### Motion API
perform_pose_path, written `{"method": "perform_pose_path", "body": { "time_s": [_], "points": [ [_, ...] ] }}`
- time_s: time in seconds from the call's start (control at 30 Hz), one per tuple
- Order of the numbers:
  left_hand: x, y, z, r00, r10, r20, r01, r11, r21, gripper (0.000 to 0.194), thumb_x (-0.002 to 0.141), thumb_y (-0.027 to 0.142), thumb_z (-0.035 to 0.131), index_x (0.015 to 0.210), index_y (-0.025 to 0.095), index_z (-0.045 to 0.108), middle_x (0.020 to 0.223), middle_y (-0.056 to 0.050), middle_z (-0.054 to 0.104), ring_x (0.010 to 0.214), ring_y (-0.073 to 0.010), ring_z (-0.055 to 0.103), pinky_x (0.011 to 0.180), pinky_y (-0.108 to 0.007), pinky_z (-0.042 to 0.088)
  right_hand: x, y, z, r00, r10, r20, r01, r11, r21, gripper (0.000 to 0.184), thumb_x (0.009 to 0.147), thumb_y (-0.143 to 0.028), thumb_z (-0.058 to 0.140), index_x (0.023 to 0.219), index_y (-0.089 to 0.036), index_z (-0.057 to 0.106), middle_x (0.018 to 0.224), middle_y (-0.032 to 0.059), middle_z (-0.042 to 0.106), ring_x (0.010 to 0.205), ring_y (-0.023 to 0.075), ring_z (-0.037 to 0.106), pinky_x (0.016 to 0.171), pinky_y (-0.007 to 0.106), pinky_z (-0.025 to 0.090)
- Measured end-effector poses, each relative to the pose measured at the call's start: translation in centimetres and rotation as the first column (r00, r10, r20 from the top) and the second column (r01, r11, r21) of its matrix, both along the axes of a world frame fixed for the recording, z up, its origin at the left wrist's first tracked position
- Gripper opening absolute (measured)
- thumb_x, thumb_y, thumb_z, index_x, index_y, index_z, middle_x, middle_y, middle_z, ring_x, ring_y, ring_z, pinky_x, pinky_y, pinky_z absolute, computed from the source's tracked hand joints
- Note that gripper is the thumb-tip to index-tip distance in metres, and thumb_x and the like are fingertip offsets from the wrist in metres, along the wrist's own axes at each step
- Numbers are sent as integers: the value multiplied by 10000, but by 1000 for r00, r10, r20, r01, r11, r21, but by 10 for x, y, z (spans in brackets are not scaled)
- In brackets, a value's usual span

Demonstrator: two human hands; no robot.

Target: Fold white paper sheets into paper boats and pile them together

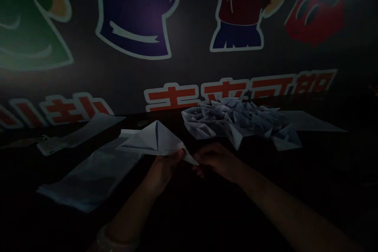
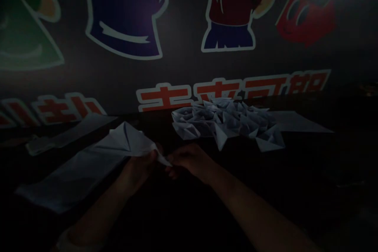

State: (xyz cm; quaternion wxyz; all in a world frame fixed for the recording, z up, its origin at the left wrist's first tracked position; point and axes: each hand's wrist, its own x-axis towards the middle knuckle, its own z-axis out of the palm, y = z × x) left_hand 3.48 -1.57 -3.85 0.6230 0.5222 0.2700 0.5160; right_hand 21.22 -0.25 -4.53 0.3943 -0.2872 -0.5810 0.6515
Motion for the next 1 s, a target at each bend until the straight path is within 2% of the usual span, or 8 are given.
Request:
{"method": "perform_pose_path", "body": {
  "time_s": [0.1, 0.23, 0.33, 0.6, 0.7, 0.83, 0.9, 1.0],
  "points": [
    [-2, 0, 1, 999, -32, -28, 32, 999, 27, 274, 700, 400, 766, 725, 151, 654, 634, -15, 623, 617, -165, 572, 606, -277, 432, -2, -2, 2, 1000, -14, 18, 14, 1000, -24, 279, 698, -405, 734, 705, -132, 676, 616, 26, 662, 488, 109, 587, 495, 249, 479],
    [-5, 4, 1, 996, 62, -56, -61, 998, 26, 271, 670, 363, 796, 756, 146, 658, 636, -1, 611, 617, -149, 560, 585, -257, 426, -3, -5, 5, 981, -131, 144, 117, 988, 101, 211, 744, -348, 692, 693, -145, 670, 563, -1, 639, 469, 89, 571, 470, 209, 450],
    [-4, 7, 0, 987, 144, -65, -145, 989, -12, 246, 716, 354, 760, 813, 150, 665, 670, -10, 642, 617, -155, 582, 593, -271, 448, -2, -7, 8, 988, -94, 126, 78, 989, 127, 178, 750, -329, 679, 721, -155, 694, 600, 11, 673, 526, 104, 610, 536, 225, 490],
    [-2, 7, -8, 982, 127, -143, -125, 992, 25, 257, 700, 374, 757, 813, 168, 652, 665, -4, 650, 568, -142, 575, 549, -265, 446, -1, -6, 6, 984, -49, 173, 30, 994, 109, 61, 666, -216, 661, 687, -159, 672, 555, -10, 640, 504, 114, 587, 530, 241, 464],
    [0, 6, -7, 960, 206, -190, -197, 978, 65, 276, 664, 386, 775, 791, 174, 653, 662, 5, 644, 568, -141, 564, 548, -261, 435, 1, -9, 8, 938, -146, 314, 63, 964, 258, 57, 694, -165, 611, 679, -166, 665, 563, -20, 617, 513, 102, 552, 506, 222, 401],
    [3, 5, -1, 873, 337, -353, -311, 941, 129, 265, 704, 406, 731, 735, 159, 643, 587, 15, 601, 548, -143, 536, 539, -259, 409, 2, -10, 11, 877, -341, 338, 109, 827, 552, 138, 755, -149, 570, 643, -176, 647, 610, -23, 610, 588, 106, 547, 553, 227, 379],
    [2, 5, 2, 842, 384, -379, -352, 923, 155, 257, 722, 405, 708, 721, 156, 647, 572, 12, 605, 539, -145, 534, 534, -259, 406, 1, -8, 10, 905, -297, 305, 121, 867, 484, 205, 812, -180, 530, 642, -178, 644, 607, -14, 621, 591, 109, 567, 572, 231, 404],
    [1, 6, 4, 797, 465, -386, -420, 886, 199, 231, 729, 388, 694, 703, 160, 663, 596, -9, 653, 549, -161, 563, 549, -270, 426, -2, -4, 4, 970, -174, 173, 133, 965, 224, 280, 868, -337, 522, 703, -169, 674, 633, 19, 659, 598, 134, 616, 591, 259, 465]
  ]
}}
